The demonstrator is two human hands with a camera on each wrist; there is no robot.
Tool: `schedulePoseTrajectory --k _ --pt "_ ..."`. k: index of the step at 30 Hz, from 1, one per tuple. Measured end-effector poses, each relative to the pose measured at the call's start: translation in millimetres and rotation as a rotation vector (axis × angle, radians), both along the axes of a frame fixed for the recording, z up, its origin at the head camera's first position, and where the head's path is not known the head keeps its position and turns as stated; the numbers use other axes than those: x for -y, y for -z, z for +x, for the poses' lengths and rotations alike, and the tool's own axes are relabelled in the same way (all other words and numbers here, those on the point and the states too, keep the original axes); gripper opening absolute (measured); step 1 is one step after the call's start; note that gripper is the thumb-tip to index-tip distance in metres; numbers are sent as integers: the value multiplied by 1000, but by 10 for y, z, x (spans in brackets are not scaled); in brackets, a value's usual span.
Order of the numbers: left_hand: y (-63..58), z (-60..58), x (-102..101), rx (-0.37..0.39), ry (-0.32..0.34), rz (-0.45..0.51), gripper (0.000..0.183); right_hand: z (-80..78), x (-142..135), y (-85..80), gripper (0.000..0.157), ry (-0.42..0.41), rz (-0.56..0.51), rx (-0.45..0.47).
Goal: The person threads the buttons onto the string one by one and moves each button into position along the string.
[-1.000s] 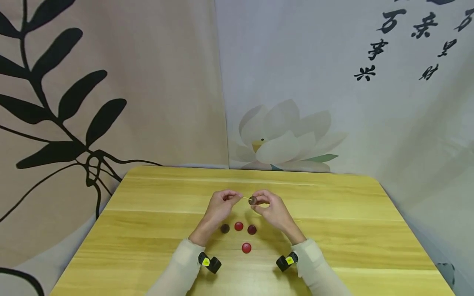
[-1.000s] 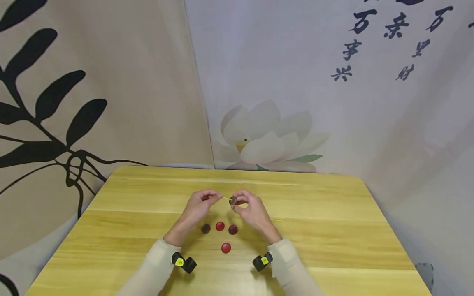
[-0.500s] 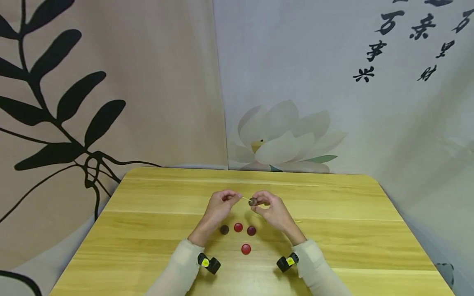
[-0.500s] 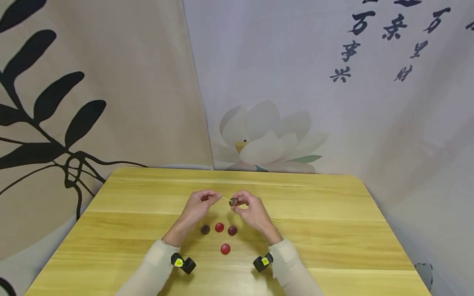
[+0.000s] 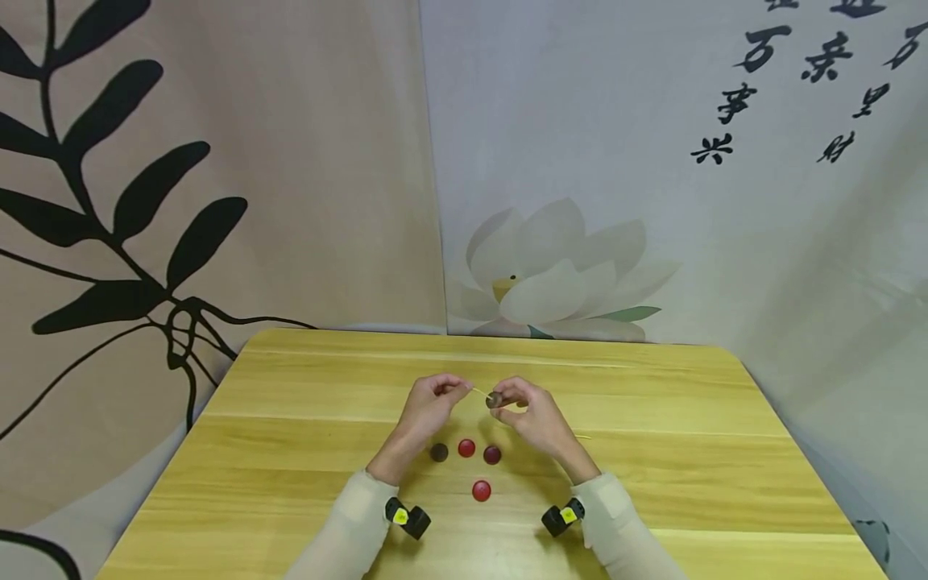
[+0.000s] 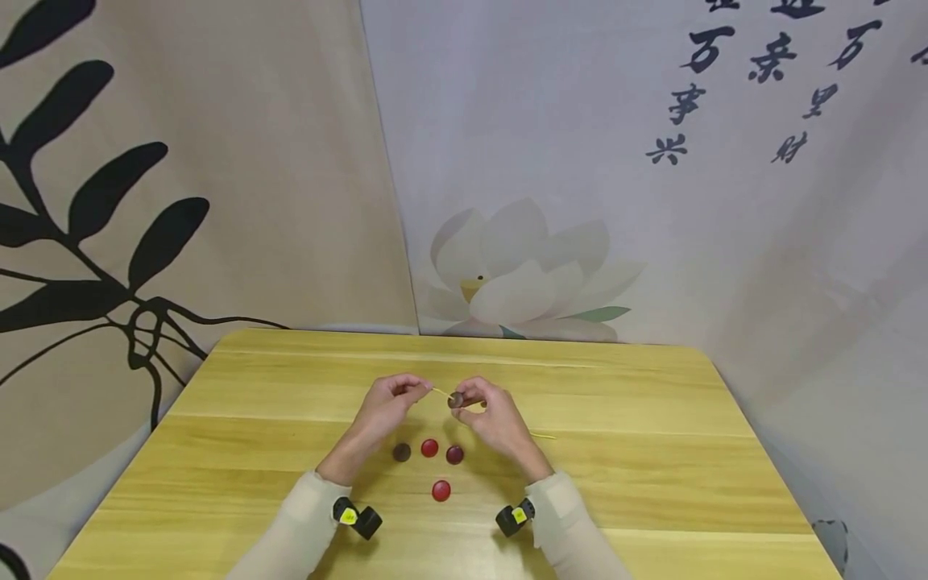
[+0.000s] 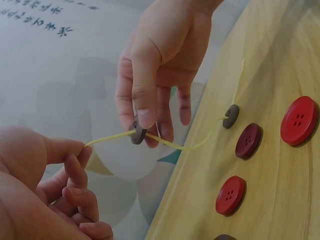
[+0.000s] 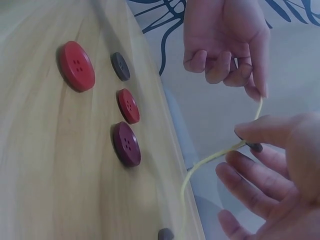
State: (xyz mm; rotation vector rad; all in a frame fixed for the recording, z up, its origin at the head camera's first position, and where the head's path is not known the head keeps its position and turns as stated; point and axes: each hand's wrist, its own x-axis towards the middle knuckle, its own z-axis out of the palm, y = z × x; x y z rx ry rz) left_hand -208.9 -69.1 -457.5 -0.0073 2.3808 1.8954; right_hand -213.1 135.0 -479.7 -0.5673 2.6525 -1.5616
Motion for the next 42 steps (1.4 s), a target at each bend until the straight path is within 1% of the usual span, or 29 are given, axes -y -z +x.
schedulePoseTrajectory --k 7,17,26,34,42 --pt "-10 -4 1 3 -6 4 24 -15 -16 31 23 4 14 3" --pt "-10 1 34 -12 -13 12 23 -21 -37 51 22 -1 21 3" --pt "2 -20 49 -19 -10 9 26 -36 -59 93 22 38 28 29" --pt "-1 -22 43 -18 -33 21 26 -49 -81 120 24 62 47 32" --pt "-4 -17 65 -23 -11 36 26 -35 -103 136 24 69 53 50"
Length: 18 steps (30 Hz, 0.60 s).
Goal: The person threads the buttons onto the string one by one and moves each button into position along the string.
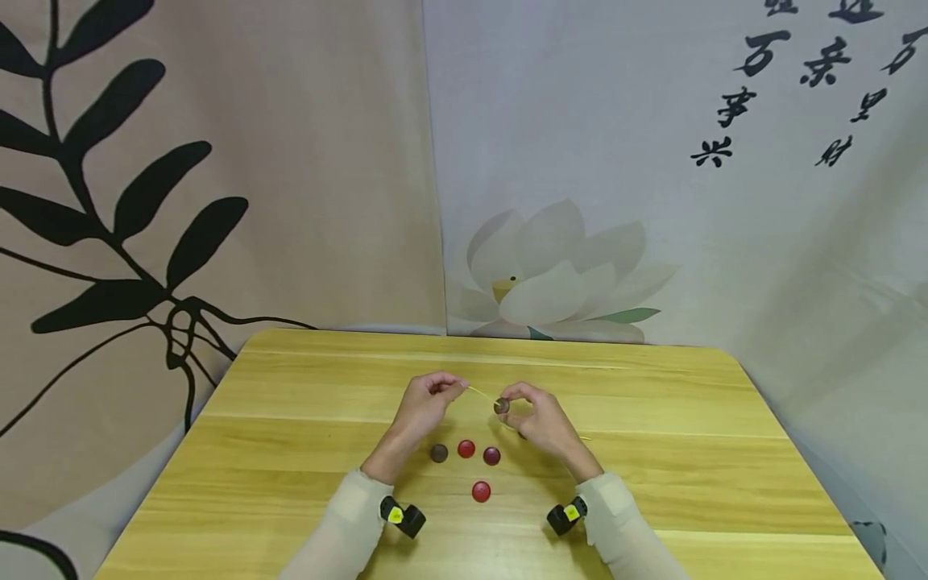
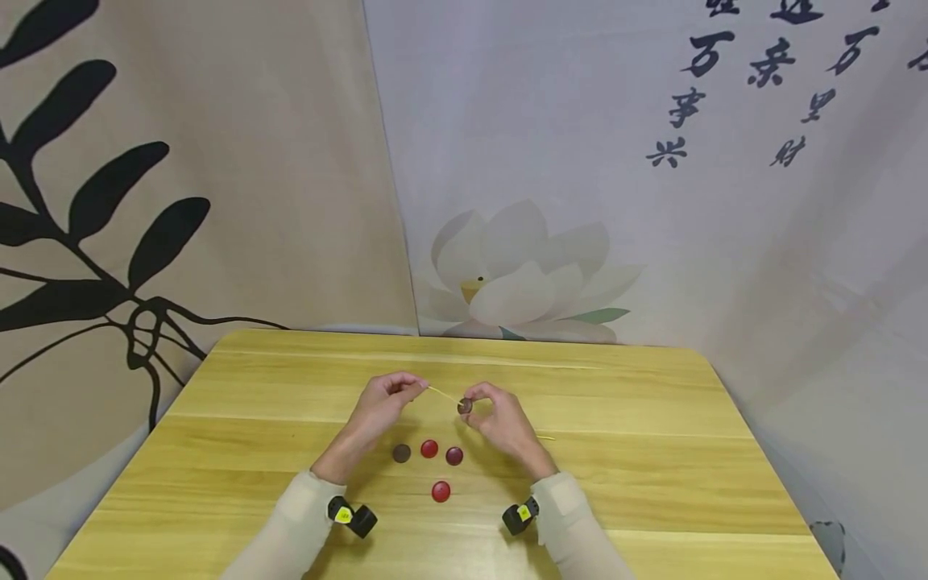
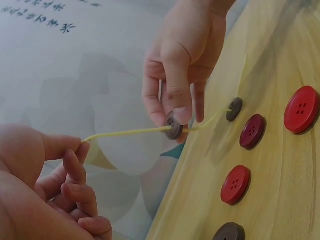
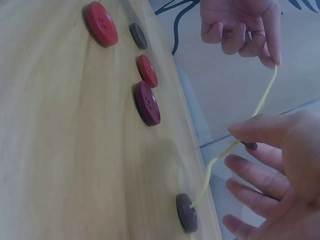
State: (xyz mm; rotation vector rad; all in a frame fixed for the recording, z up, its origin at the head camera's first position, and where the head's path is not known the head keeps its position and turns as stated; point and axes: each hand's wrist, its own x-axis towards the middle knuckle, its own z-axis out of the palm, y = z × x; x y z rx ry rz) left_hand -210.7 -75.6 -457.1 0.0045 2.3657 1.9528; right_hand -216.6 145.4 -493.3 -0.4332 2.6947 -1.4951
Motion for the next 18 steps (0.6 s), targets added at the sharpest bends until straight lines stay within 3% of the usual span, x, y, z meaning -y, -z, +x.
schedulePoseTrajectory --k 7,18 --pt "-5 4 15 5 -4 -2 22 -14 -31 34 25 -6 39 21" --pt "7 6 2 16 -4 -9 20 -9 -137 96 22 -78 84 42"
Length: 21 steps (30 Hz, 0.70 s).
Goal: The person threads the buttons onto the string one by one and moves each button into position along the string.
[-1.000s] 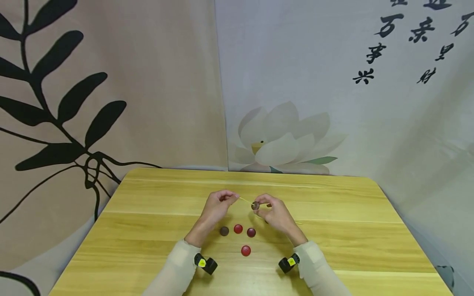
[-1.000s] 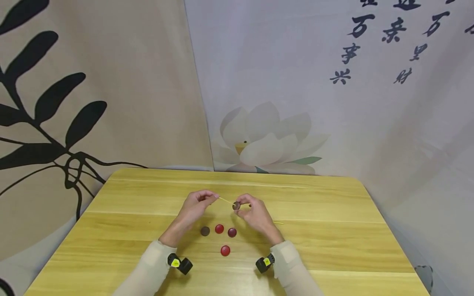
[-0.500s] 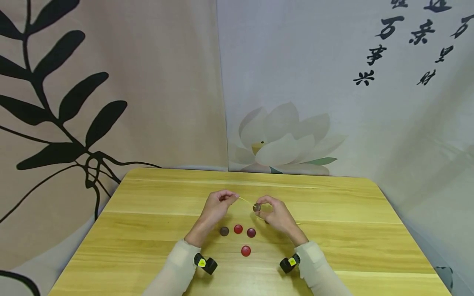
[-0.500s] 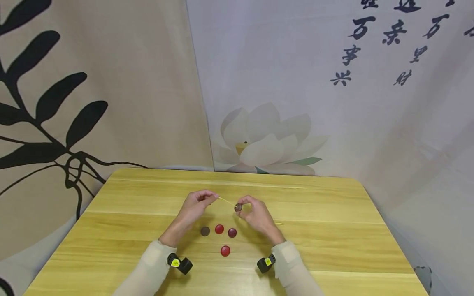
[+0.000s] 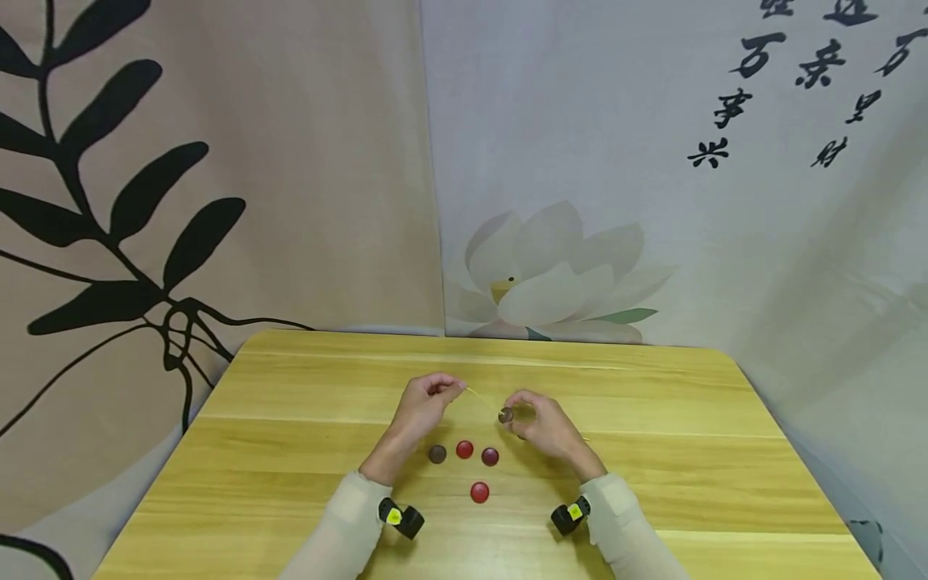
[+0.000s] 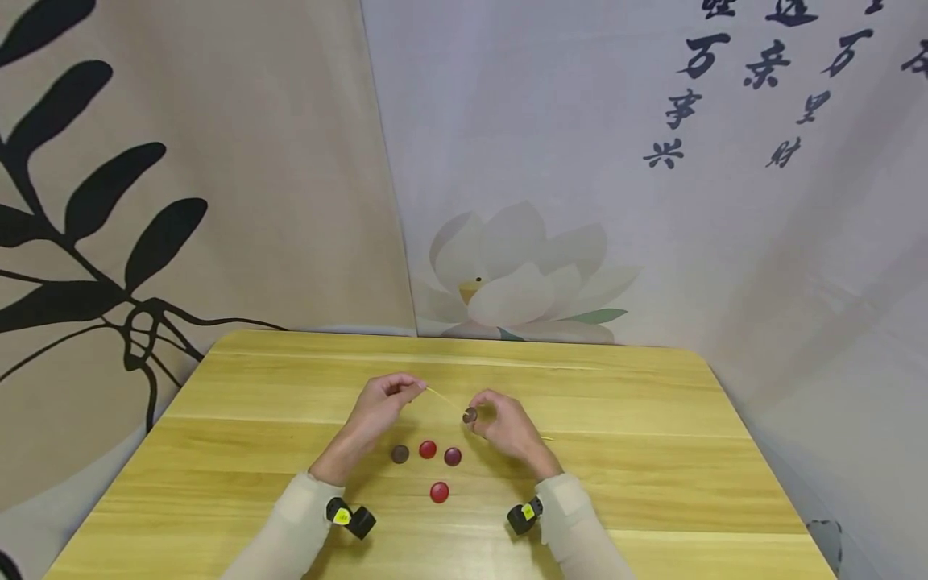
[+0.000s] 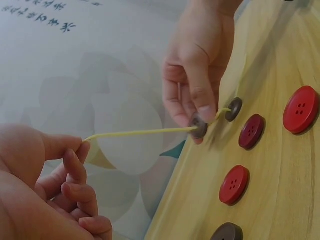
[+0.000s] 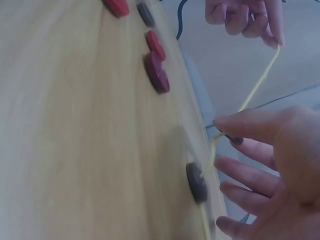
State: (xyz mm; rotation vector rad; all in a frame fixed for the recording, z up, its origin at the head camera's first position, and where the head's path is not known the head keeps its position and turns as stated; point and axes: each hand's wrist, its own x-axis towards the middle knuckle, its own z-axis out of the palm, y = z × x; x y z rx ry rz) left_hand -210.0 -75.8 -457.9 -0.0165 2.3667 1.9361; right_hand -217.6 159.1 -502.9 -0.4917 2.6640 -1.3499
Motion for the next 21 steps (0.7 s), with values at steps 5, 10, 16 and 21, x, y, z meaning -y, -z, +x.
schedulePoseTrajectory --k 5,10,16,21 --pt "5 -1 -4 -7 5 3 24 -4 -48 26 20 -2 11 14" --pt "4 -1 -1 -2 9 7 20 -13 -71 40 21 -12 24 11" --pt "10 -8 5 2 14 17 18 -25 -107 58 21 -51 42 32" --pt "7 -8 6 6 14 27 18 -49 -133 83 19 -65 72 56"
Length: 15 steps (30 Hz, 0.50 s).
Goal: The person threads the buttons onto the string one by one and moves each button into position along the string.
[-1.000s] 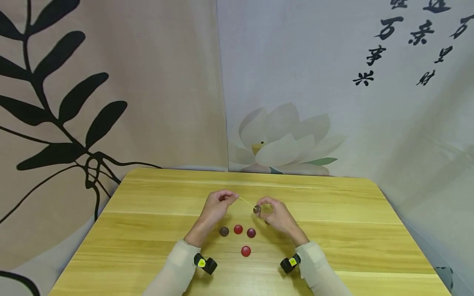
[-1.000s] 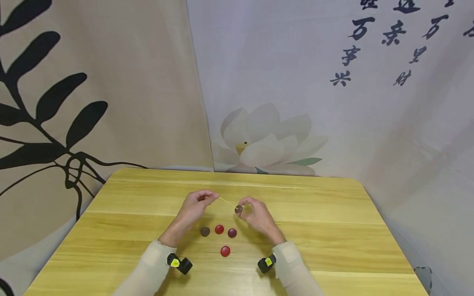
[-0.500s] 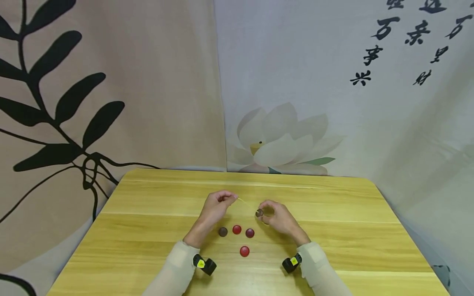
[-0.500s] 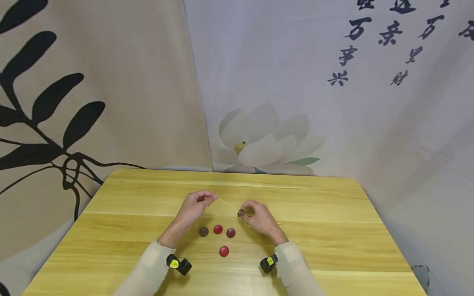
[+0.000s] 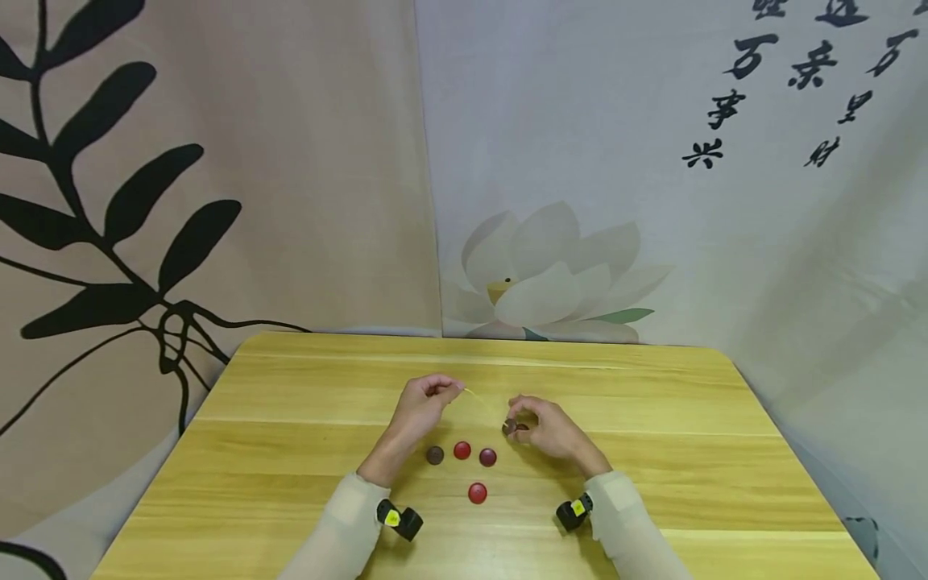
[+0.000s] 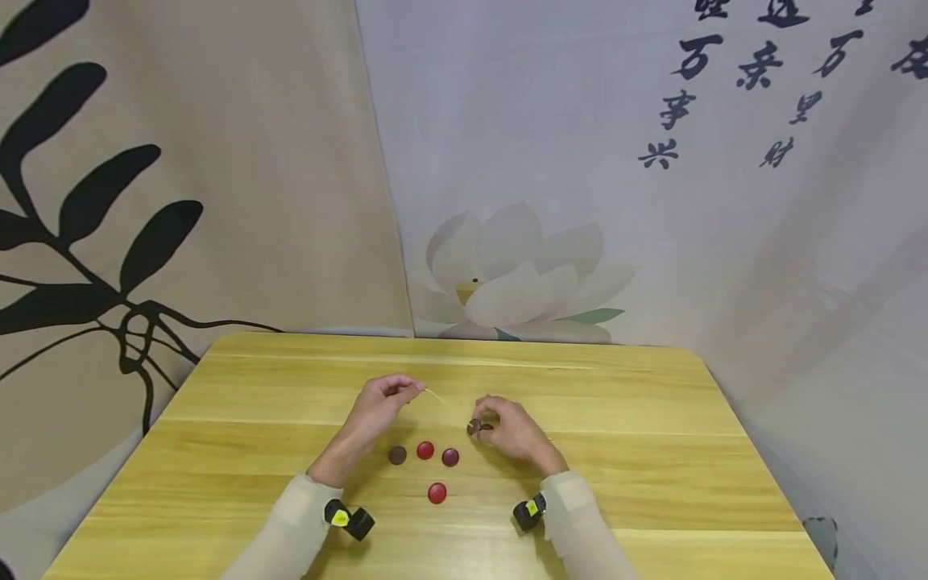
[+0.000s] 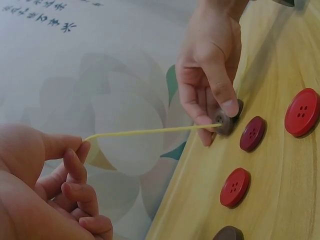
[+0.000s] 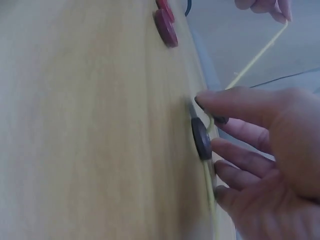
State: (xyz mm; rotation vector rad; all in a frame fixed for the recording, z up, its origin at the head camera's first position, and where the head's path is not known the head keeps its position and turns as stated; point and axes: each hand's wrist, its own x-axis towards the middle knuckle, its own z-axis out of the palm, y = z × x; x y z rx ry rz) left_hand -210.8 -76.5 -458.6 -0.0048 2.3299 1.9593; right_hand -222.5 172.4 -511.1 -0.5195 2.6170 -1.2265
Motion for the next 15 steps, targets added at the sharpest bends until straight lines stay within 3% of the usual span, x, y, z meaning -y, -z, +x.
schedulePoseTrajectory --k 15 --pt "-22 15 3 2 -3 1 22 -20 -82 19 22 -20 27 7"
